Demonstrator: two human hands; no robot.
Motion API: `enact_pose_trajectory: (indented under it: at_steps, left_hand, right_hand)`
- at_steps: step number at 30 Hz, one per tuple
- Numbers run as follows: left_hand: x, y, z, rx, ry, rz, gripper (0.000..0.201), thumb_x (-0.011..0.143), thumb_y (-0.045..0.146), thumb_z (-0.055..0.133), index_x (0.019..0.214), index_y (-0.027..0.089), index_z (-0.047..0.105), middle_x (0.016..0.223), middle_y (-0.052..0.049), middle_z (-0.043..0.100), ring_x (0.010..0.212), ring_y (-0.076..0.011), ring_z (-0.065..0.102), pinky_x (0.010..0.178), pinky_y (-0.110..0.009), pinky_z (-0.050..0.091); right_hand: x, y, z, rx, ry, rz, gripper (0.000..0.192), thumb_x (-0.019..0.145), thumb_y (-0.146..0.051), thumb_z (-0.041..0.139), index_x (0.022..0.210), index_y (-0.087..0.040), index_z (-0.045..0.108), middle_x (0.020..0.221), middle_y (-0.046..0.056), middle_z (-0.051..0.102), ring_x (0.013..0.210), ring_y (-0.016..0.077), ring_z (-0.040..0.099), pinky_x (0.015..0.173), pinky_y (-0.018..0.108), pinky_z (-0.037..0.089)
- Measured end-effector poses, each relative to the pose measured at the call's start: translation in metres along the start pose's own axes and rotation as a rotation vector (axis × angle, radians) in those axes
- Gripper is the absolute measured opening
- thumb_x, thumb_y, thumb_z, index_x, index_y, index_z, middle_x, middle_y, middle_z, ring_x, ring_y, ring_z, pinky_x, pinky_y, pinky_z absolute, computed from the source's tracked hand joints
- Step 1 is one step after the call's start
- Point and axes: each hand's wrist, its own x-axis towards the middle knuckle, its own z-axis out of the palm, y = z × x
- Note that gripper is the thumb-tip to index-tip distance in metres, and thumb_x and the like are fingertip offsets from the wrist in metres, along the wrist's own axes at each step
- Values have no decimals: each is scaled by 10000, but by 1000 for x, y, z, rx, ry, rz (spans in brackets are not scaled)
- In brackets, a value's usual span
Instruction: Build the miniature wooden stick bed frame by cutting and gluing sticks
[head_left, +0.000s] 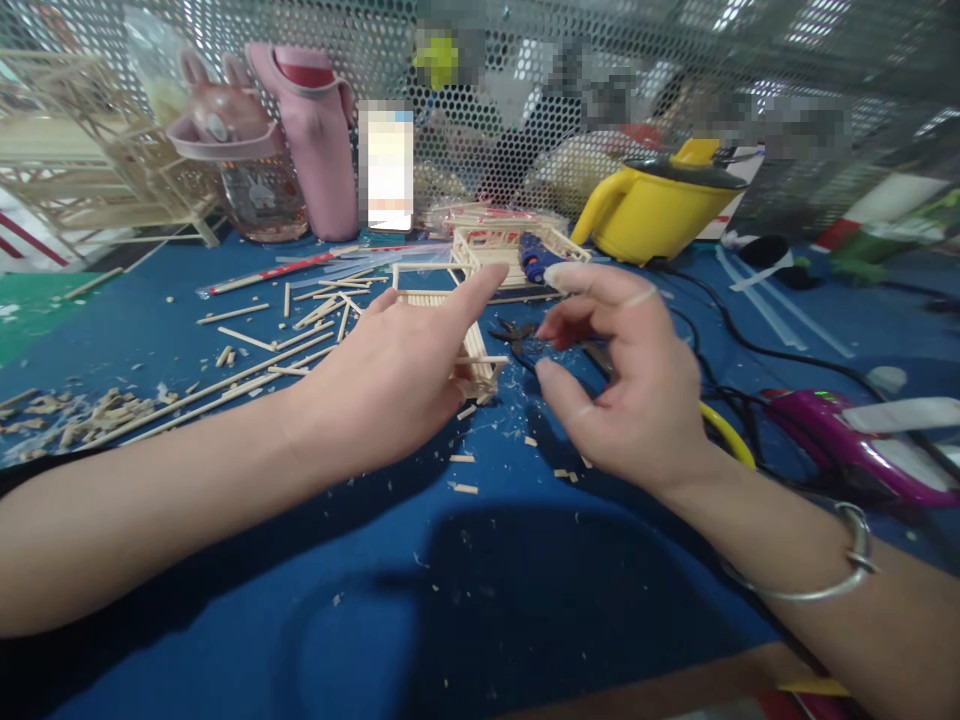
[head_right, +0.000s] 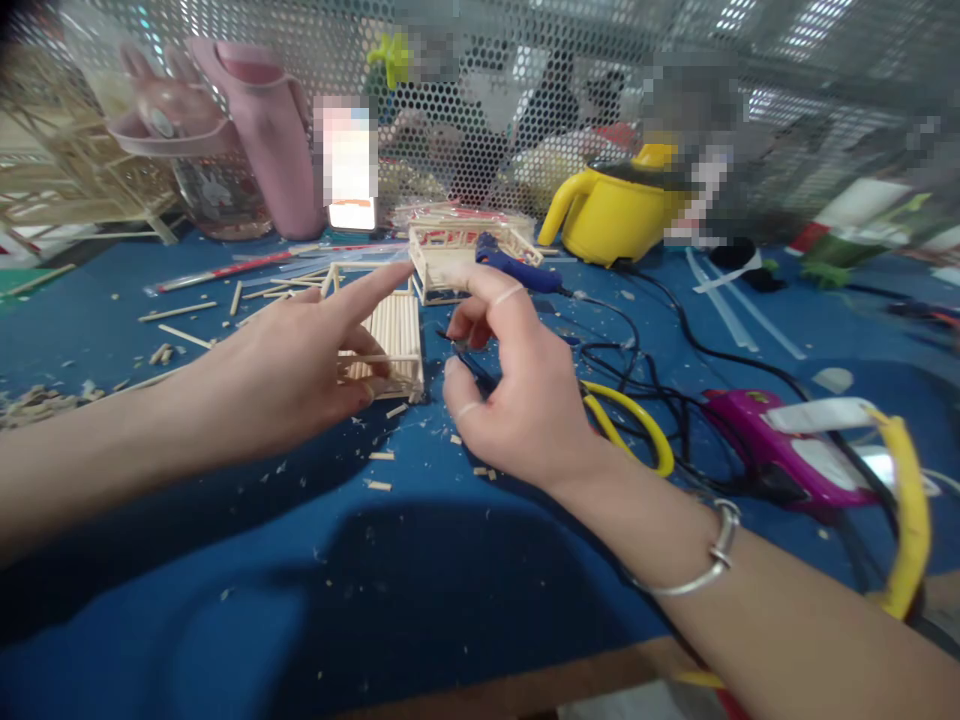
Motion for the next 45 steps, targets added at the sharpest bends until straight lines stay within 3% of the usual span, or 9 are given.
enact_pose_trajectory:
  at_steps: [3,12,26,34,45]
  left_hand:
    - [0,0,0,22,-12,-19,748,799,165,470,1467,209,137,909,-26,715,931,-221,639,958,-443,423]
    - [-1,2,-1,85,8,-4,728,828,197,470,1472,190,128,866,-34,707,953,-235,632,1013,-507,363]
    - [1,3,-1,101,14,45,763,814,190,476,1478,169,99,848,-37,721,934,-235,644,980,-465,407]
    - [2,2,-3,113,-8,86,792,817,189,467,1488,171,47,862,-43,718,962,-243,641,1000,-474,381]
    - [4,1,-3,124,-16,91,811,803,183,471,1489,157,39,844,-42,715,941,-240,644,962,-444,424]
  right_hand:
    - [0,8,7,166,-96,132,601,707,-80,563,1277,-197,417,902,25,581,845,178,575,818,367,483]
    - [-1,6,25,495,-232,271,619,704,-138,650,1256,-224,384,885,-9,600,874,158,591,877,374,440]
    - [1,1,28,581,-255,313,563,722,-111,622,1227,-223,399,863,-10,603,833,156,593,835,371,461]
    - [1,3,27,559,-236,300,635,720,-114,628,1286,-227,362,907,5,618,880,170,595,838,375,451]
    - [1,0,36,562,-188,294,518,777,-121,584,1246,-229,392,823,-22,629,831,153,611,807,365,472]
